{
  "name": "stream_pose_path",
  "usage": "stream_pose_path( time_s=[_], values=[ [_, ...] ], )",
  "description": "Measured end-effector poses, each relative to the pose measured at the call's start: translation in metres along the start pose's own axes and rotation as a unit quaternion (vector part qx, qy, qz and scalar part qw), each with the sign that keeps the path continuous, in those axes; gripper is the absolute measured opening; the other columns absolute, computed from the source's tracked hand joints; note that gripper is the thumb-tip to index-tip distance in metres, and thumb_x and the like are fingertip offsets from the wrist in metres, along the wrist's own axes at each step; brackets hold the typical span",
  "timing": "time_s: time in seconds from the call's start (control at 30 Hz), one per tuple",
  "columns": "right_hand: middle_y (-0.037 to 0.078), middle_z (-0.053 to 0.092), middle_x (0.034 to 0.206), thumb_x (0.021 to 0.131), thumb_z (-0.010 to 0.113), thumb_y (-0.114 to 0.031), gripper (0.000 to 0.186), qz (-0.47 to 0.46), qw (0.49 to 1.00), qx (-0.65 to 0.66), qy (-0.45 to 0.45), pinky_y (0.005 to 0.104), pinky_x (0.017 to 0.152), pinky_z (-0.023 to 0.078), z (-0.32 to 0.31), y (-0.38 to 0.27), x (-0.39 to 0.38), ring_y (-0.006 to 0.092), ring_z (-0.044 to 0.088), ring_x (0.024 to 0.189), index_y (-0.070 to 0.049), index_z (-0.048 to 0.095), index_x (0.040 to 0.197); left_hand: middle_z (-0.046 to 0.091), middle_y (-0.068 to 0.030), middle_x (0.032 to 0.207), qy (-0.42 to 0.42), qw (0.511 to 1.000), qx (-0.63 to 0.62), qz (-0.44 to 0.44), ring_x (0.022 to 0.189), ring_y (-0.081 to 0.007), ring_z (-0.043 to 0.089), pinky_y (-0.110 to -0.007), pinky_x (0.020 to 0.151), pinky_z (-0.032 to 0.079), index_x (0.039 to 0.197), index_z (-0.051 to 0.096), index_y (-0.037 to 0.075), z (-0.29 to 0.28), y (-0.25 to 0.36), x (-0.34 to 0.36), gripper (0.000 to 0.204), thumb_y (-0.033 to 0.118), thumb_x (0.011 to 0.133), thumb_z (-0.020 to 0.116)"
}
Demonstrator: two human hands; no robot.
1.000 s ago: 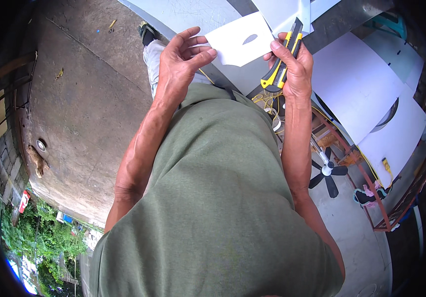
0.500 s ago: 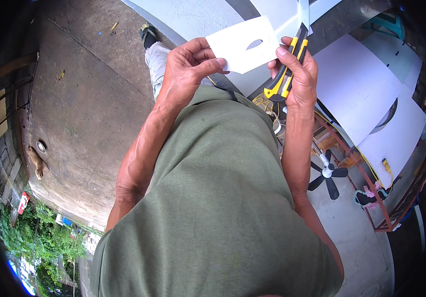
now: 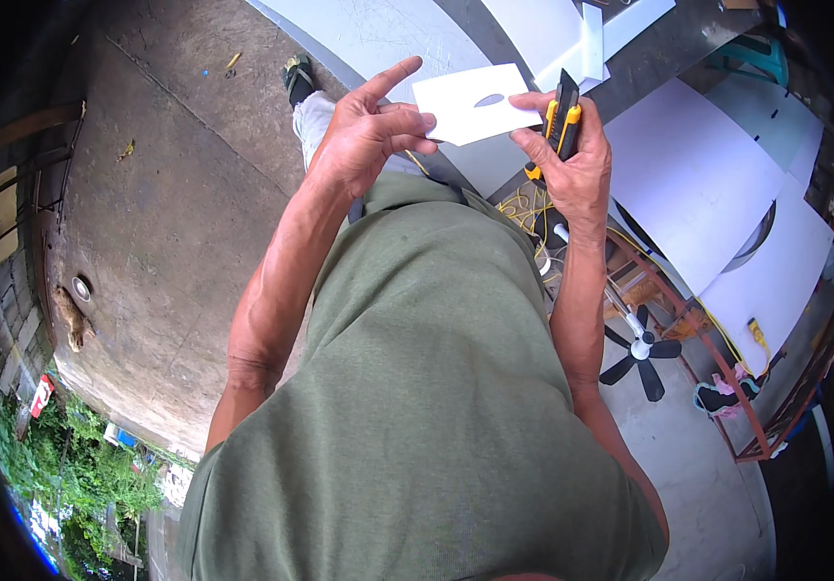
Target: Cutting a shape out of white material using a utility knife on a workbench.
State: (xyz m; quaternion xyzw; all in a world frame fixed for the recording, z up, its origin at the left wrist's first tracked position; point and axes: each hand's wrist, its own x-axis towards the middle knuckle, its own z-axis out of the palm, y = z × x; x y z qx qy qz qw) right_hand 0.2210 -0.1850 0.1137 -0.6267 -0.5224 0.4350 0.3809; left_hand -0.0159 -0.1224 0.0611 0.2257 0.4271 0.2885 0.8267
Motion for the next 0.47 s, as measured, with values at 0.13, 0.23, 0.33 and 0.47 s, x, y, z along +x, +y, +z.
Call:
stream_pose_path(
  time_s=[0.13, 0.23, 0.33, 0.47],
  values=[
    [0.009, 0.077, 0.104, 0.089, 0.081, -0.010, 0.036, -0.022, 0.997, -0.023, 0.063, 0.0283, 0.075, 0.057, 0.008, 0.010, 0.000, 0.0108, 0.070, 0.086, -0.005, 0.057, 0.116, 0.073, -0.0192, 0.103, -0.026, 0.995, -0.081, -0.046, 0.087, -0.0219, 0.075, -0.028, 0.077, 0.067, 0.146, 0.047, -0.009, -0.005, -0.006, 0.005, 0.055, -0.002, 0.094, 0.062],
    [0.009, 0.077, 0.097, 0.090, 0.080, -0.010, 0.036, 0.004, 0.995, 0.029, 0.096, 0.0288, 0.073, 0.058, 0.013, 0.013, 0.002, 0.0139, 0.072, 0.085, -0.002, 0.056, 0.115, 0.072, -0.0231, 0.111, -0.028, 0.993, -0.091, -0.074, 0.092, -0.0234, 0.076, -0.027, 0.083, 0.065, 0.139, 0.051, -0.014, -0.006, -0.008, 0.010, 0.044, 0.005, 0.100, 0.056],
    [0.011, 0.076, 0.095, 0.090, 0.081, -0.011, 0.037, 0.036, 0.990, 0.076, 0.113, 0.0284, 0.070, 0.058, 0.015, 0.011, 0.002, 0.0168, 0.073, 0.080, 0.000, 0.055, 0.115, 0.072, -0.0237, 0.113, -0.072, 0.990, -0.102, -0.065, 0.096, -0.0236, 0.075, -0.029, 0.089, 0.064, 0.135, 0.053, -0.016, -0.009, -0.010, 0.012, 0.041, 0.008, 0.102, 0.052],
    [0.012, 0.076, 0.094, 0.090, 0.083, -0.014, 0.042, 0.091, 0.985, 0.068, 0.127, 0.0290, 0.073, 0.060, 0.014, 0.013, 0.002, 0.0185, 0.074, 0.080, 0.000, 0.056, 0.118, 0.072, -0.0239, 0.112, -0.036, 0.993, -0.083, -0.080, 0.100, -0.0271, 0.073, -0.033, 0.092, 0.062, 0.135, 0.054, -0.014, -0.004, -0.009, 0.012, 0.042, 0.013, 0.104, 0.055]
  ],
)
